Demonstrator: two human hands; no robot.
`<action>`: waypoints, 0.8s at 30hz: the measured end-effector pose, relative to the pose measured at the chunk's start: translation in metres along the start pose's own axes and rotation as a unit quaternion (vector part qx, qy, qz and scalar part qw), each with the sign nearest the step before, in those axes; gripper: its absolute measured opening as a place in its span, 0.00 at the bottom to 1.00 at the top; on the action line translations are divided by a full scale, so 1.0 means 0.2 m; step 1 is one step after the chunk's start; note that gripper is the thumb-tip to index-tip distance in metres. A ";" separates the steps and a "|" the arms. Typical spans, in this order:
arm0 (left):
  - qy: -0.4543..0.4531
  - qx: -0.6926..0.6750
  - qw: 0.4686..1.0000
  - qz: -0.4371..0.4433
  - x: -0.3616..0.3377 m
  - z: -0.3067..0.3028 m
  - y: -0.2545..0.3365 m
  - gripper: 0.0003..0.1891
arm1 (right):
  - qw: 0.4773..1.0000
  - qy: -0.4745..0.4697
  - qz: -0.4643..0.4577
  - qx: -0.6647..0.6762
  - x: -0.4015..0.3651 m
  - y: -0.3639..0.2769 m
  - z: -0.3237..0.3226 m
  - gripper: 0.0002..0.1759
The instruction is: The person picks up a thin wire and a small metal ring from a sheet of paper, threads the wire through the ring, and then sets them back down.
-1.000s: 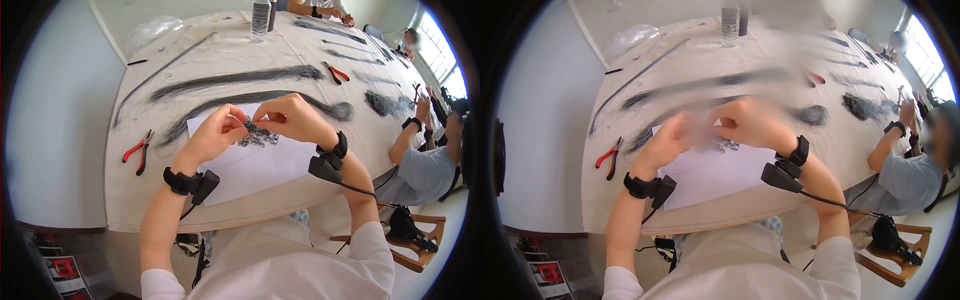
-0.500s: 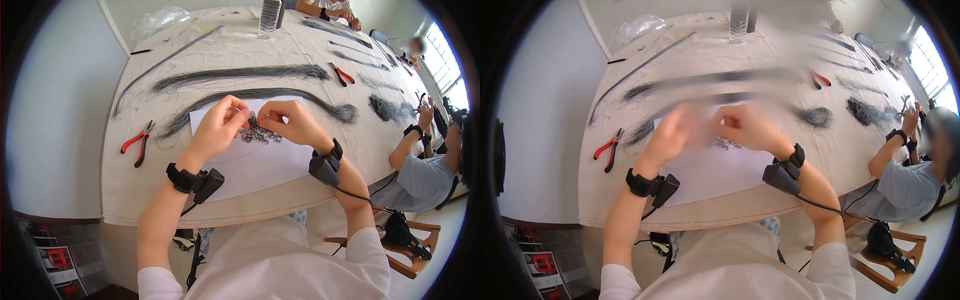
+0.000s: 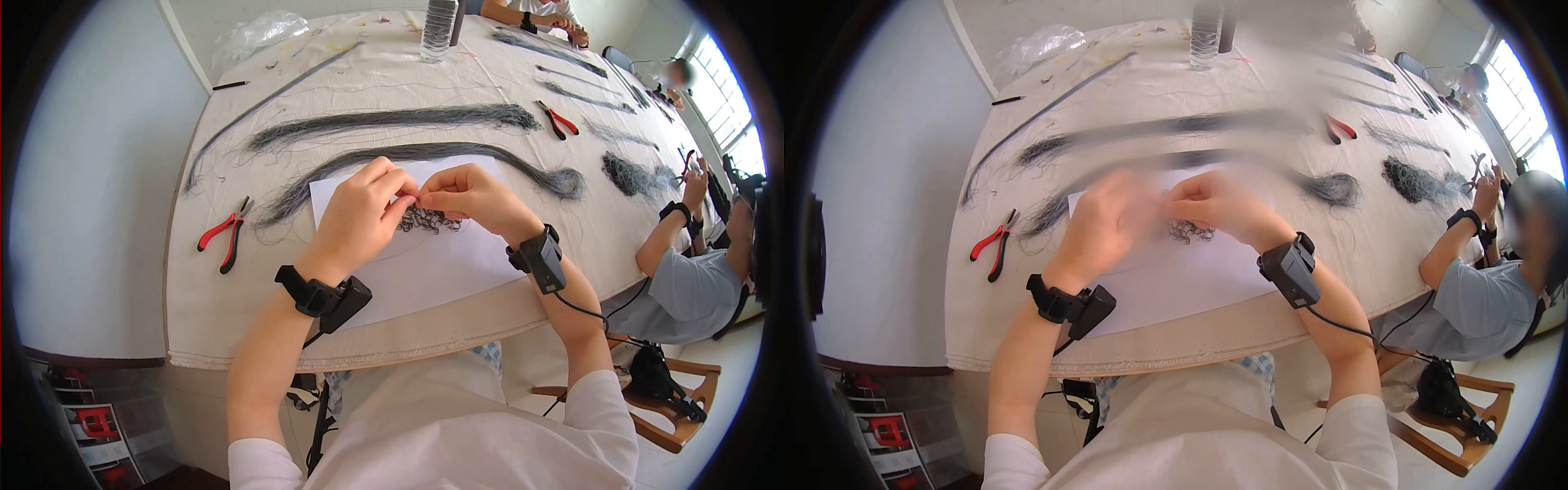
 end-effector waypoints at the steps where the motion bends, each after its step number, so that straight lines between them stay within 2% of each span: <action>1: 0.000 0.000 1.000 0.001 0.00 0.00 0.00 0.05 | 0.999 0.024 -0.014 -0.030 -0.01 -0.02 0.00 0.07; 5: 0.021 0.006 0.999 -0.030 0.00 -0.02 -0.01 0.04 | 0.985 0.108 -0.056 -0.119 -0.06 -0.09 -0.03 0.05; 8: 0.033 0.002 0.999 -0.036 0.00 -0.03 -0.01 0.04 | 0.981 0.130 -0.069 -0.130 -0.09 -0.11 -0.05 0.06; 10: 0.040 0.001 0.999 -0.037 -0.01 -0.03 -0.01 0.03 | 0.979 0.123 -0.081 -0.138 -0.10 -0.13 -0.04 0.05; 12: -0.016 0.096 0.995 -0.011 -0.02 0.00 0.00 0.04 | 0.978 0.119 -0.093 -0.145 -0.10 -0.13 -0.04 0.05; 16: -0.038 0.158 0.986 0.021 0.00 -0.01 0.06 0.03 | 0.983 0.090 -0.105 -0.125 -0.09 -0.12 -0.02 0.05; 18: -0.007 0.014 0.995 -0.103 0.01 -0.04 0.02 0.01 | 0.986 0.077 -0.098 -0.109 -0.10 -0.12 -0.01 0.05; 19: -0.006 0.014 0.995 -0.103 0.00 -0.04 0.00 0.01 | 0.988 0.066 -0.091 -0.105 -0.11 -0.13 -0.01 0.09; 20: 0.040 -0.088 0.986 -0.139 -0.02 -0.03 -0.04 0.03 | 0.990 0.055 -0.085 -0.100 -0.12 -0.14 0.00 0.14; 21: 0.086 -0.189 0.963 -0.173 -0.04 -0.02 -0.09 0.04 | 0.990 0.054 -0.085 -0.101 -0.13 -0.15 0.01 0.14; 22: 0.087 -0.188 0.963 -0.173 -0.05 0.00 -0.09 0.04 | 0.988 0.035 -0.104 -0.106 -0.15 -0.18 0.04 0.20; 23: 0.119 -0.296 0.931 -0.176 -0.05 0.03 -0.09 0.05 | 0.986 0.016 -0.122 -0.111 -0.16 -0.21 0.06 0.27; 24: 0.150 -0.400 0.887 -0.176 -0.04 0.06 -0.08 0.07 | 0.986 0.016 -0.121 -0.111 -0.17 -0.22 0.07 0.27</action>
Point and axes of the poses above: each hand's wrist, its own x-axis towards the middle knuckle, its own z-axis out of the palm, y = z × x, the point moved 7 cm from there along x, towards the middle knuckle, and after that the axes turned 15 degrees about z, right-handed, at the moved point
